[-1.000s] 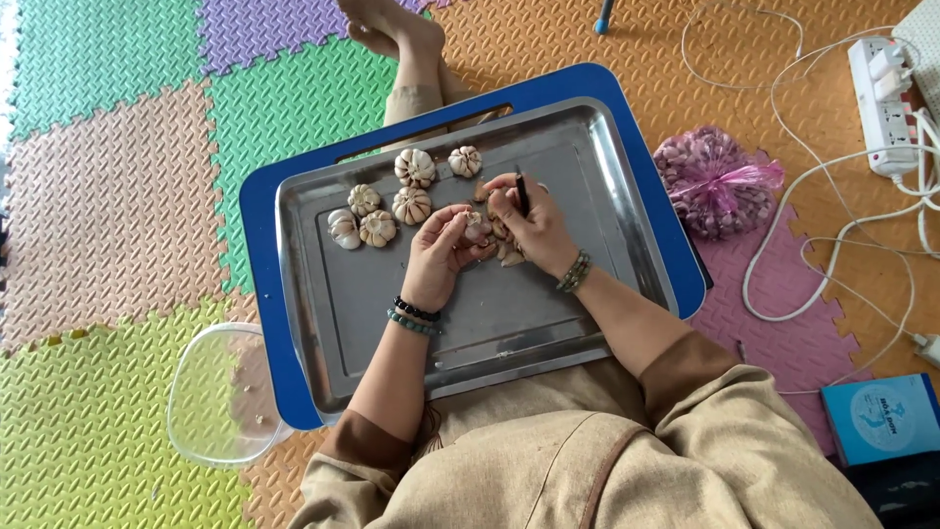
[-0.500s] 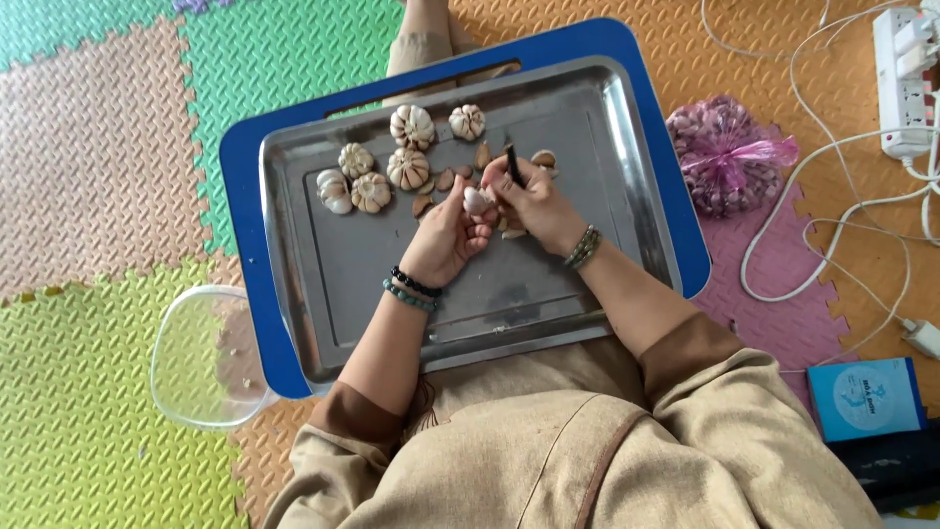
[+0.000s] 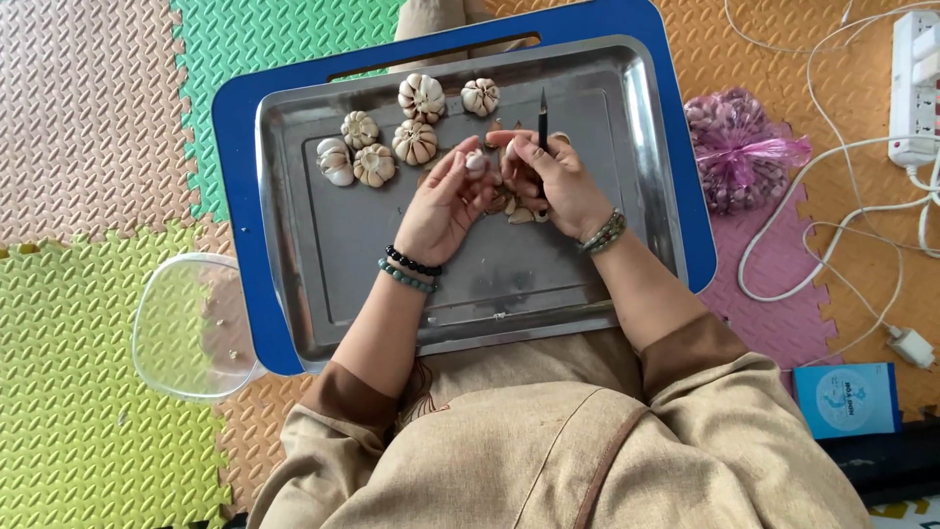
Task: Breaking whole garlic bulbs into individual cloves by hand and using a small prying tool on a metal tray.
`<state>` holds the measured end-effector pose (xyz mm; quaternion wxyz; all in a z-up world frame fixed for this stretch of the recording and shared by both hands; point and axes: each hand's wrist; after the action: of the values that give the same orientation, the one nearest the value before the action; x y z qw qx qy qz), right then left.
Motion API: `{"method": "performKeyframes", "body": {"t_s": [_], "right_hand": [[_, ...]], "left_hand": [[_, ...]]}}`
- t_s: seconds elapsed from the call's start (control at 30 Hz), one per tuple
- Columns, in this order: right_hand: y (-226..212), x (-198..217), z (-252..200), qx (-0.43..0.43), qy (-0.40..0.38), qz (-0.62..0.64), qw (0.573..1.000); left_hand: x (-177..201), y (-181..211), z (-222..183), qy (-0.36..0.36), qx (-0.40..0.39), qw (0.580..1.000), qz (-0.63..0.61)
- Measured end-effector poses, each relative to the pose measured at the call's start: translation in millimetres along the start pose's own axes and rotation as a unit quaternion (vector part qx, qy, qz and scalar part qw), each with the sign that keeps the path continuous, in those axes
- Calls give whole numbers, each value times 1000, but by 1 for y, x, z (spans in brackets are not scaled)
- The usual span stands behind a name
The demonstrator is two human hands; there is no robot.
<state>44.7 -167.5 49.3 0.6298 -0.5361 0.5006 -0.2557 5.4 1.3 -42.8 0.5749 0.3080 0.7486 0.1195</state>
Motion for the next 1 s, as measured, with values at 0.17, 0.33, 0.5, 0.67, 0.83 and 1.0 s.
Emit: {"method": "performKeyframes", "body": {"t_s": [0.17, 0.33, 0.5, 0.67, 0.83, 1.0], "right_hand": [[13, 13, 5, -5, 21, 5, 1000], [10, 14, 3, -32, 9, 28, 999], [12, 18, 4, -48, -14, 36, 998], [9, 19, 4, -52, -31, 64, 996], [12, 21, 5, -52, -34, 80, 995], [15, 26, 8, -20, -10, 58, 998]], "left_hand": [[-4, 8, -6, 1, -23, 999, -39], [-10, 10, -10, -18, -29, 998, -52], [-15, 9, -12, -12, -43, 999, -27], [-20, 9, -15, -6, -49, 999, -16], [-20, 8, -15, 4, -57, 998, -10], [-19, 7, -14, 13, -81, 997, 10]]}}
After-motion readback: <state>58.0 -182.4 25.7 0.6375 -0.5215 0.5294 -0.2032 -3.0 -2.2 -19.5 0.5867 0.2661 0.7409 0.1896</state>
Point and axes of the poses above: each hand's wrist, its own z-axis towards the middle knuckle, its own x-axis out of the back of the hand, y = z × x, and after that the axes turned 7 degrees about x, right-handed
